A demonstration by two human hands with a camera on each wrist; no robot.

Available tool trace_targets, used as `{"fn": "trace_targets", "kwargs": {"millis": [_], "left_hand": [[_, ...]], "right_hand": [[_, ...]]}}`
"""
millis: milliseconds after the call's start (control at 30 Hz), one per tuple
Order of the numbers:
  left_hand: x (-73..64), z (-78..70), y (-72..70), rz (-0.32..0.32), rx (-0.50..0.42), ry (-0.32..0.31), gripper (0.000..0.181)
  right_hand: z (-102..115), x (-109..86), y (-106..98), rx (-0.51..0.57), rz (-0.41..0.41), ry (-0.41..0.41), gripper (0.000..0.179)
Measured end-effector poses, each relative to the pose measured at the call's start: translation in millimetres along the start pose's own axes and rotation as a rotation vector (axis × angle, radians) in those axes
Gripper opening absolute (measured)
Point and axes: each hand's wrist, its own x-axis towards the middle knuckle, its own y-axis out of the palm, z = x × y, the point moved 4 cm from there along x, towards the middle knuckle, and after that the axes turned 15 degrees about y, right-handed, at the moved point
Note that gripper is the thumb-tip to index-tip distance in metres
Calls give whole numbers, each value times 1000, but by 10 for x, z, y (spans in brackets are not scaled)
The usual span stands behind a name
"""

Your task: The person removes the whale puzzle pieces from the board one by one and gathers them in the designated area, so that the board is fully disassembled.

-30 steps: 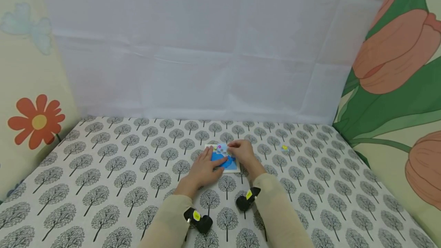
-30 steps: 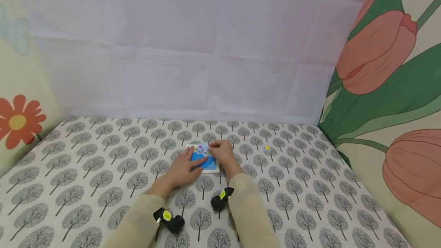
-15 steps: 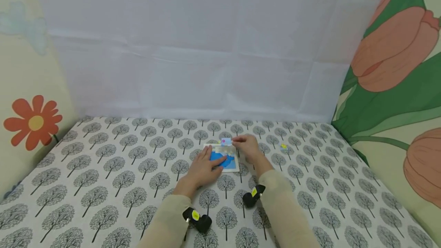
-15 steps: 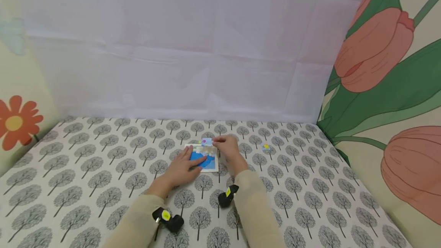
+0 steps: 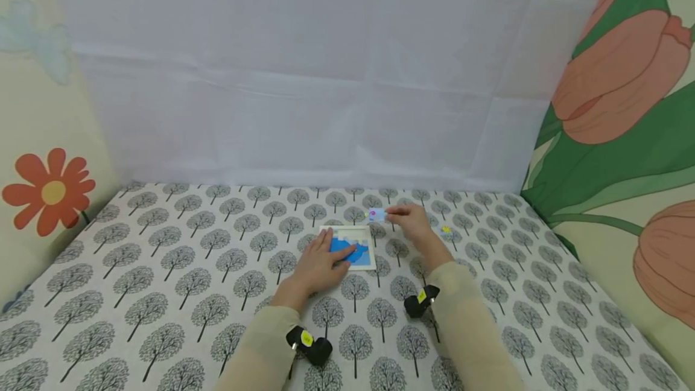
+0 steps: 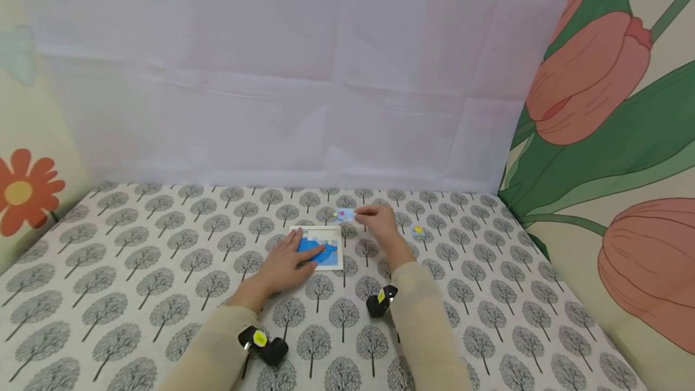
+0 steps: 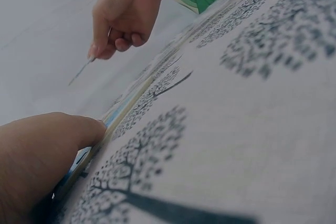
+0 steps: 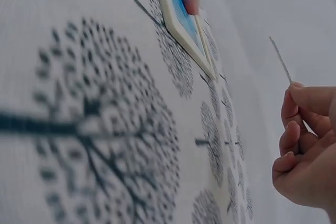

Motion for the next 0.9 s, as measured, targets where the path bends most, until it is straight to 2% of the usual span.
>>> {"fn": "trace_targets", "kwargs": {"millis": [167,200,300,400,433,733,900], "left_hand": [[-8,-2,-2,0,-3,7,42],[-11,0,-1,-1,-3,6,41],[-17,11,2,-1,-5,-1,42],[-22,20,6,-1,-6,-6,42],[-22,22,7,-1,-5,-7,42],[-26,28,16,-3,-4,-14,42],[-26,23,12,-5,-2,-14,42]], "right_hand": [[-14,-63,-185,21,-4,-21,17],[-70,5,-221,10,-8,-43,17],[-93,6,-317,-30,-27,-47,19],[-135,32,-404,-41,-41,-30,21],[-100,-36,-431,-32,-51,-5,21],[-250,12,-681,4,-98,25,19],[-313,38,-766,-59,-115,52,23]]}}
